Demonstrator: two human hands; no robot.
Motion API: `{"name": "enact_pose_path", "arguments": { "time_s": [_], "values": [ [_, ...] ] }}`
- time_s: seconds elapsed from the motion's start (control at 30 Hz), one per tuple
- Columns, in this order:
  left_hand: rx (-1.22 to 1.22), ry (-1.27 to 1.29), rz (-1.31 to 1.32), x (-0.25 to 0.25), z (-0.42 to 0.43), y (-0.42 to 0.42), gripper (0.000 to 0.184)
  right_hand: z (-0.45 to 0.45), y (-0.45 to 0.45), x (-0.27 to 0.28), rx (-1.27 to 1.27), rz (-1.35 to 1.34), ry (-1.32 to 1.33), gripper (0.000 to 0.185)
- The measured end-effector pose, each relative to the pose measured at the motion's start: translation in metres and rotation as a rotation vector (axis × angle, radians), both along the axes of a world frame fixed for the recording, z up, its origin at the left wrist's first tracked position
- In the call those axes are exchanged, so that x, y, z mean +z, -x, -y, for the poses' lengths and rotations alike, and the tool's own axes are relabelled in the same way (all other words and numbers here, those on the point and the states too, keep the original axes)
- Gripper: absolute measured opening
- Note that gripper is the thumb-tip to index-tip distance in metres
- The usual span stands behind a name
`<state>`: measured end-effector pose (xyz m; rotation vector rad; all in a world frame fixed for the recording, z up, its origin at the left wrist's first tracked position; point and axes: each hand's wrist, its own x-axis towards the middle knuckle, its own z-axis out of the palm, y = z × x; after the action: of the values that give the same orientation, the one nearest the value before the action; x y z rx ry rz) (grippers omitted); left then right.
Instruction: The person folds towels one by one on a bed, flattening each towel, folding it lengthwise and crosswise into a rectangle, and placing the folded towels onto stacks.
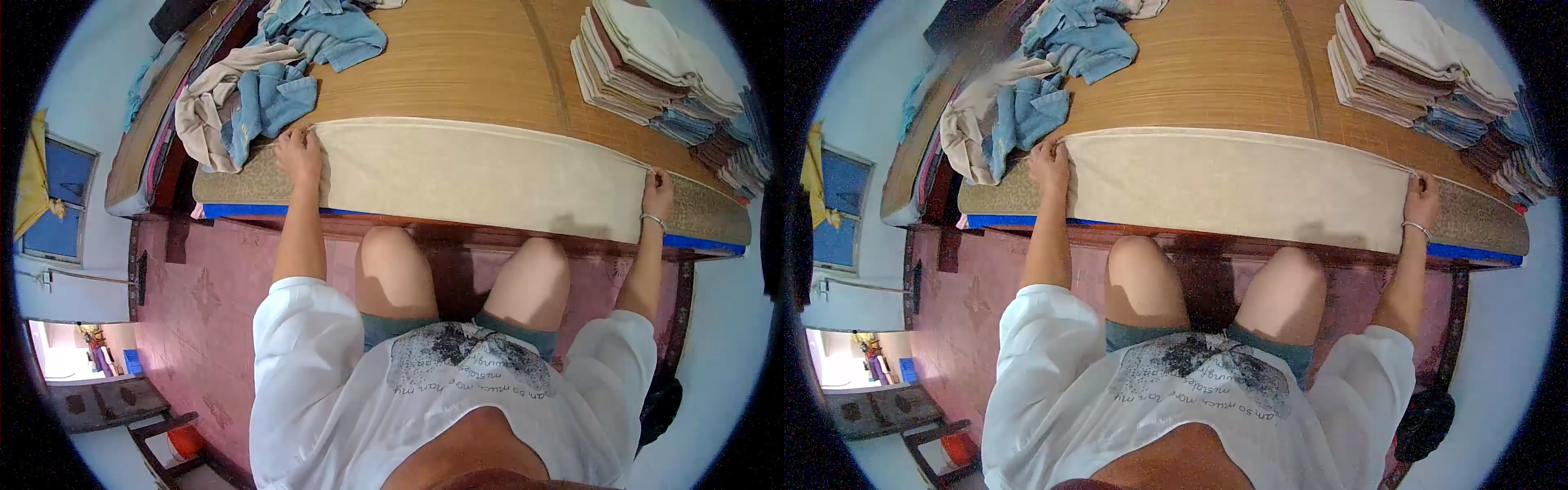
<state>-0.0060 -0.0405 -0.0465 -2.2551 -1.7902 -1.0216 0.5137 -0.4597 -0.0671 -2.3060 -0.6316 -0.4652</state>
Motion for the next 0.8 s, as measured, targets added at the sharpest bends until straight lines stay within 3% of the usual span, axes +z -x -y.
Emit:
{"name": "enact_pose_path", "arguments": {
  "time_s": [0.13,0.2,0.27,0.3,0.33,0.4,0.5,0.53,0.6,0.67,0.73,0.8],
  "values": [
    [-0.101,-0.067,0.125,-0.002,-0.005,0.003,0.026,-0.003,0.003,0.006,0.005,-0.002,-0.015,0.02],
    [-0.103,-0.072,0.173,0.001,-0.001,0.0,0.026,-0.005,0.008,0.011,0.05,-0.143,-0.099,0.02],
    [-0.184,-0.059,0.454,-0.006,-0.009,0.003,0.025,0.003,-0.017,-0.01,0.099,-0.076,-0.163,0.018],
    [-0.275,-0.032,0.621,-0.012,-0.018,0.007,0.021,0.006,-0.027,-0.013,0.178,-0.226,-0.296,0.017],
    [-0.295,-0.034,0.629,-0.003,-0.018,0.01,0.021,0.01,-0.024,-0.004,0.26,-0.374,-0.431,0.016],
    [-0.461,0.359,1.028,0.017,-0.01,0.022,0.015,0.024,-0.015,0.026,0.259,-0.498,-0.552,0.014],
    [-0.372,0.417,1.191,0.06,0.024,0.036,0.015,0.047,0.015,0.076,0.397,-0.473,-0.767,0.013],
    [-0.383,0.42,1.196,0.064,0.022,0.044,0.015,0.055,0.015,0.08,0.39,-0.462,-0.769,0.013],
    [-0.485,0.14,1.039,0.069,0.017,0.066,0.014,0.073,0.018,0.084,0.419,-0.478,-0.665,0.015],
    [-0.544,0.111,1.093,0.097,0.042,0.068,0.014,0.083,0.035,0.108,0.418,-0.464,-0.584,0.016],
    [-0.599,0.078,1.146,0.123,0.062,0.075,0.015,0.084,0.063,0.137,0.504,-0.38,-0.838,0.017],
    [-0.426,0.057,0.951,0.137,0.07,0.086,0.021,0.086,0.067,0.141,0.5,-0.398,-0.864,0.015]
  ]
}}
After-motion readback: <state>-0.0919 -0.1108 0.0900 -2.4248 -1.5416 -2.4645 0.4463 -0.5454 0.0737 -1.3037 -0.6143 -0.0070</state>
